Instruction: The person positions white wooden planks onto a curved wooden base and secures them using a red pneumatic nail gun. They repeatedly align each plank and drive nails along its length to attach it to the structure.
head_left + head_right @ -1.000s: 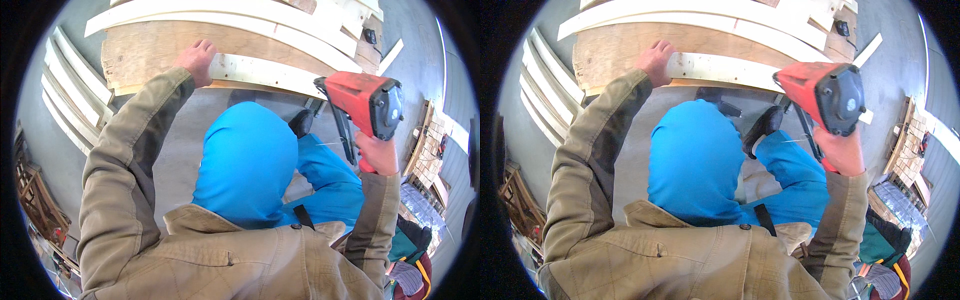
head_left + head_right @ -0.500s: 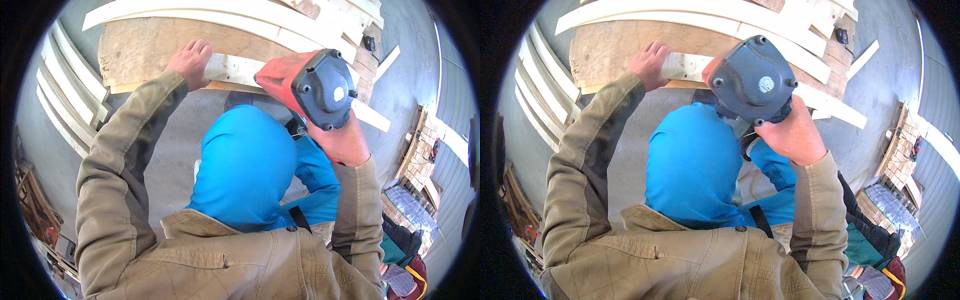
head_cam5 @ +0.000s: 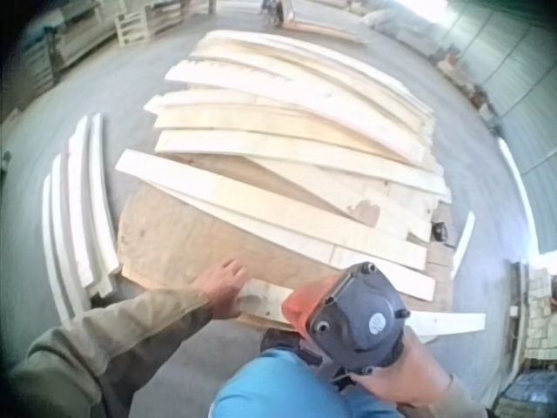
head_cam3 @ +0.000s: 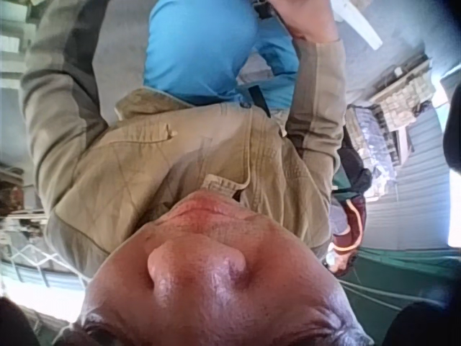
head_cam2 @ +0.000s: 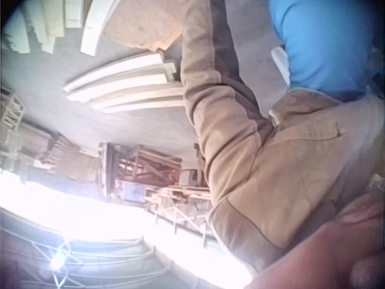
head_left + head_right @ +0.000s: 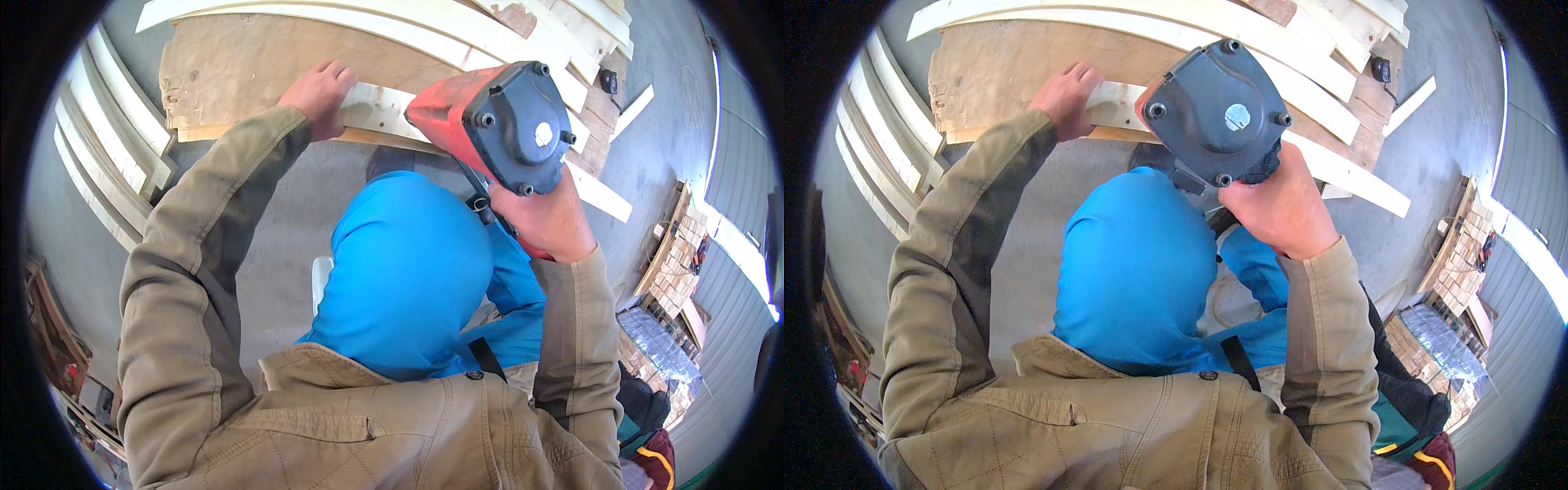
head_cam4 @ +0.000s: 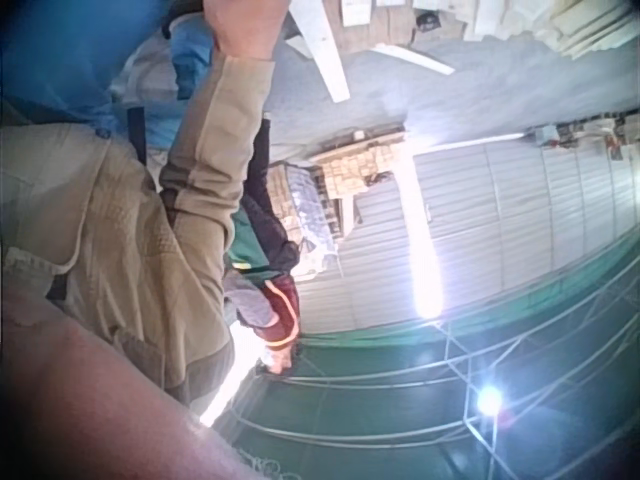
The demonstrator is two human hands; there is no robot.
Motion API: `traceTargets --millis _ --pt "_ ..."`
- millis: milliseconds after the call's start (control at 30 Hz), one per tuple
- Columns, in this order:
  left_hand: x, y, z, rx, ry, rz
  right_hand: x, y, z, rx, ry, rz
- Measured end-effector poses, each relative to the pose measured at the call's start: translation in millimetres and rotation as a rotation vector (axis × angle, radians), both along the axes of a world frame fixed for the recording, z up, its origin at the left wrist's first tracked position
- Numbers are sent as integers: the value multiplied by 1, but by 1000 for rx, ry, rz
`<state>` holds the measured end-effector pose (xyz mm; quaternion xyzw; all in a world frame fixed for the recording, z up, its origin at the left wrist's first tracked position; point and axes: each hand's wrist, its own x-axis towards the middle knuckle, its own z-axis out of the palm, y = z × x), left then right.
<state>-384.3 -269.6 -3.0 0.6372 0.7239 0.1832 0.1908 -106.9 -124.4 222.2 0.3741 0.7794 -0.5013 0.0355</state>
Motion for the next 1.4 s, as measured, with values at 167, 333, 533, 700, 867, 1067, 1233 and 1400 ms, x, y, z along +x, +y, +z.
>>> traceTargets --millis 167,333,533,700,867,1067,1233,1400 --pt "-3 1 -11 37 -20 -6 -16 -10 -11 -1 116 -81" --pt "-2 2 -15 30 0 0 -36 -12 -21 28 -23 21" --pt "-5 0 -17 75 -40 -17 -51 -20 -30 84 -19 67" --pt "-2 3 -21 109 -52 13 -55 -25 -28 97 -72 64" --pt "-3 2 -25 33 -68 16 -55 -26 -27 14 -91 93" --pt "0 1 -23 106 -41 32 -57 -25 -27 62 -113 127" --pt "-3 -2 -21 89 -61 33 -55 -29 -23 20 -144 93" --pt "-3 1 -19 43 -56 12 -31 -32 -23 -8 -90 50"
